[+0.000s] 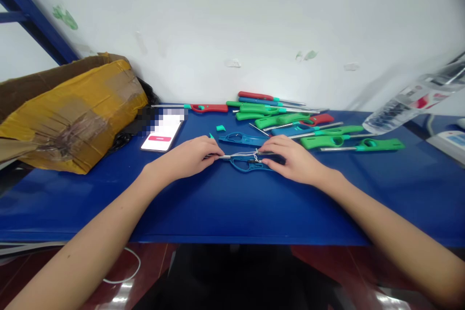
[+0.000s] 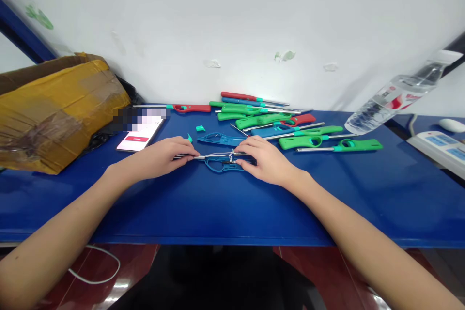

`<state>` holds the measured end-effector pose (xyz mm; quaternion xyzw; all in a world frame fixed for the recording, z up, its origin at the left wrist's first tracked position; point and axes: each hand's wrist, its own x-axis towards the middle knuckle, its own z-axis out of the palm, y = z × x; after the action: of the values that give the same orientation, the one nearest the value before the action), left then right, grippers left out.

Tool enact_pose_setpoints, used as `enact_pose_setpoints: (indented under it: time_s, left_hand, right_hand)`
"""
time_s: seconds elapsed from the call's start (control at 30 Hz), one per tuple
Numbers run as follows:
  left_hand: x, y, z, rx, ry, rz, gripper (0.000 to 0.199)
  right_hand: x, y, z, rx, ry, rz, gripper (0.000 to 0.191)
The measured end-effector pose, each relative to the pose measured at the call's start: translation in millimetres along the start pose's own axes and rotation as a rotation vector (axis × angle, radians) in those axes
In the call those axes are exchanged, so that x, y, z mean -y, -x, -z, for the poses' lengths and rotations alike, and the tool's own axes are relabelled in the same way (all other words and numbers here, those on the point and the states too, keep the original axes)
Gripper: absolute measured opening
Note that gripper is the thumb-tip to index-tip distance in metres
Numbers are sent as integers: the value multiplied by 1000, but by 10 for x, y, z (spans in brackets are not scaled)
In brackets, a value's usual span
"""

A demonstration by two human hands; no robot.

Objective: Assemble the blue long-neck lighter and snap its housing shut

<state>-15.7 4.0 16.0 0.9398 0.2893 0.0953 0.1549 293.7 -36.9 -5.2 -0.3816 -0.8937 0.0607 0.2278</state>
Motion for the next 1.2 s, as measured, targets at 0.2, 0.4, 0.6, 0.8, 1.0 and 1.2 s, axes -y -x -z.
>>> enact_pose_setpoints:
  time_s: [0.2,0.4,0.6,0.8,1.0,1.2]
  left_hand:
    - [-1,8,-16,-15,-17,19,27]
    - [-15,2,-10,-31,-24,54,23]
    - [-3,-8,-48,-72,-30,21,22]
    - [-2,-26,-71,-100,-58,-8,25]
    - [18,-27,-71,-91,-120,-14,24]
    - [-18,-26,-75,-84,-170,-8,25]
  right_hand:
    - [3,1,3,3,-3,0,22]
    - [0,2,2,2,4,4,22]
    - [1,6,4,7,11,3,22]
    - [3,10,1,5,8,9,21]
    - [4,6,3,8,-2,1,21]
    - [3,-2,-2,14,-6,-4,21]
